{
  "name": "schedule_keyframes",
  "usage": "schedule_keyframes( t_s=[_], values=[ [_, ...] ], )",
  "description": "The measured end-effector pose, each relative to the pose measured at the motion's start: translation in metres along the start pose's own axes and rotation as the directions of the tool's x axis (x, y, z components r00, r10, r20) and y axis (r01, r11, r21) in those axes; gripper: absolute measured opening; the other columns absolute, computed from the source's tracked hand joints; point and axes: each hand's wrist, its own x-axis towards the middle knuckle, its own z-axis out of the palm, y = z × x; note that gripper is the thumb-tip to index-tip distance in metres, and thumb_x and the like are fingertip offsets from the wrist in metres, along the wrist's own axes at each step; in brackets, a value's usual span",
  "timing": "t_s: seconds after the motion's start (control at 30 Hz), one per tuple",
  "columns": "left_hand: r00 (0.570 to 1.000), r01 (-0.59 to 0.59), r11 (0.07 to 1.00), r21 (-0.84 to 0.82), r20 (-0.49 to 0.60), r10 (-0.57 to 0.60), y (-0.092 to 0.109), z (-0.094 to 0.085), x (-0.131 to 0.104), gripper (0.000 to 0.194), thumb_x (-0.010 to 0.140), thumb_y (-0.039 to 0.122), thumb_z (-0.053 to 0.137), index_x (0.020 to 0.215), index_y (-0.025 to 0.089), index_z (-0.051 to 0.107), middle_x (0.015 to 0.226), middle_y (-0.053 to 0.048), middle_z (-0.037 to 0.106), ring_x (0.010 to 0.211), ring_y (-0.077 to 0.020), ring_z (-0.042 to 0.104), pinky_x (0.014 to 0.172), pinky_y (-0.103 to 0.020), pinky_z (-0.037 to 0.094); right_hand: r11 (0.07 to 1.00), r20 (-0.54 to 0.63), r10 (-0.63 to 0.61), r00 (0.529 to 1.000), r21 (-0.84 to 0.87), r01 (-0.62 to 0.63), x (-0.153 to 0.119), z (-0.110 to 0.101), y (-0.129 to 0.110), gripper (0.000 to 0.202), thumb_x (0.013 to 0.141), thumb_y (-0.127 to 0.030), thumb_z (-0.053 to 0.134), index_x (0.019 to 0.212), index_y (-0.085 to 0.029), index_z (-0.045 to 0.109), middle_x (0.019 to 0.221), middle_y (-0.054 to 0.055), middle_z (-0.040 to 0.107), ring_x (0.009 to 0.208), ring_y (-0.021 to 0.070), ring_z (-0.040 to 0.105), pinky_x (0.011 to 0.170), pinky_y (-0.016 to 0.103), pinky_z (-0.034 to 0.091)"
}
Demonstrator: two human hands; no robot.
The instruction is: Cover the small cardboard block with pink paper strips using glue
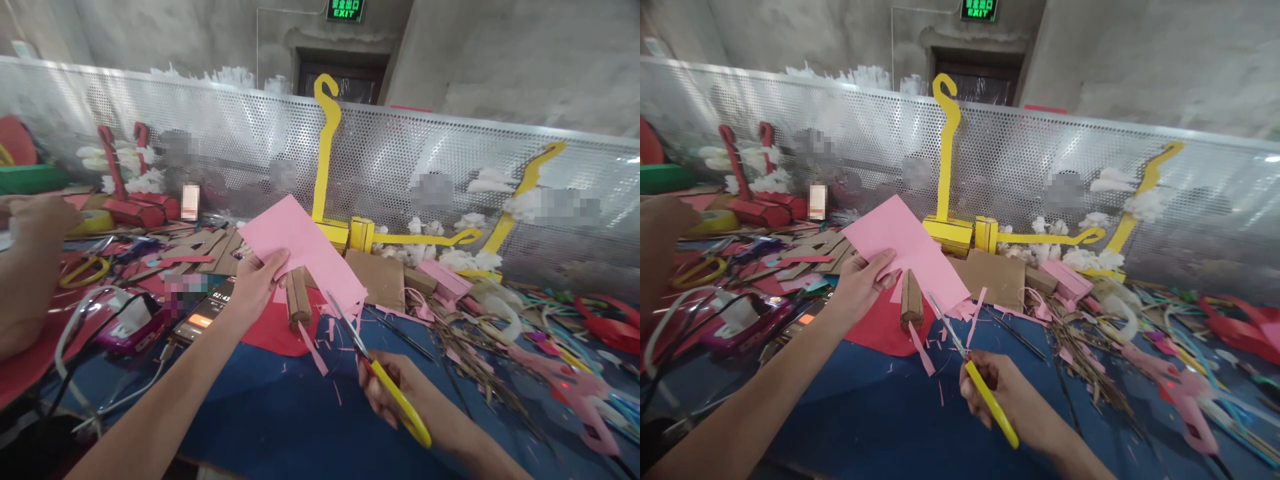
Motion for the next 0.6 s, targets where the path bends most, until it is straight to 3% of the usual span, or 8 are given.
schedule_keyframes(
  t_s=[0.37, 0.6],
  values=[
    [1.000, -0.012, 1.000, 0.016, 0.021, 0.012, -0.0028, -0.0029, -0.0001, 0.034, 0.074, 0.031, 0.087, 0.059, 0.015, 0.061, 0.053, 0.006, 0.044, 0.045, -0.0051, 0.042, 0.043, -0.021, 0.041, 0.997, -0.019, 0.037, 0.999, -0.067, -0.039, 0.0020, 0.0017, 0.0012, 0.051, 0.080, -0.065, 0.072, 0.081, -0.017, 0.056, 0.064, -0.003, 0.056, 0.045, 0.0061, 0.043, 0.044, 0.019, 0.035],
    [0.999, -0.017, 0.999, 0.031, 0.034, 0.016, -0.0022, -0.0015, -0.0009, 0.033, 0.074, 0.031, 0.086, 0.060, 0.015, 0.061, 0.052, 0.006, 0.044, 0.045, -0.0056, 0.042, 0.043, -0.021, 0.039, 0.986, -0.013, -0.004, 1.000, -0.164, 0.002, -0.0046, -0.0029, -0.0012, 0.054, 0.081, -0.067, 0.072, 0.098, -0.017, 0.062, 0.074, -0.002, 0.049, 0.060, 0.0094, 0.037, 0.055, 0.022, 0.033]
  ],
)
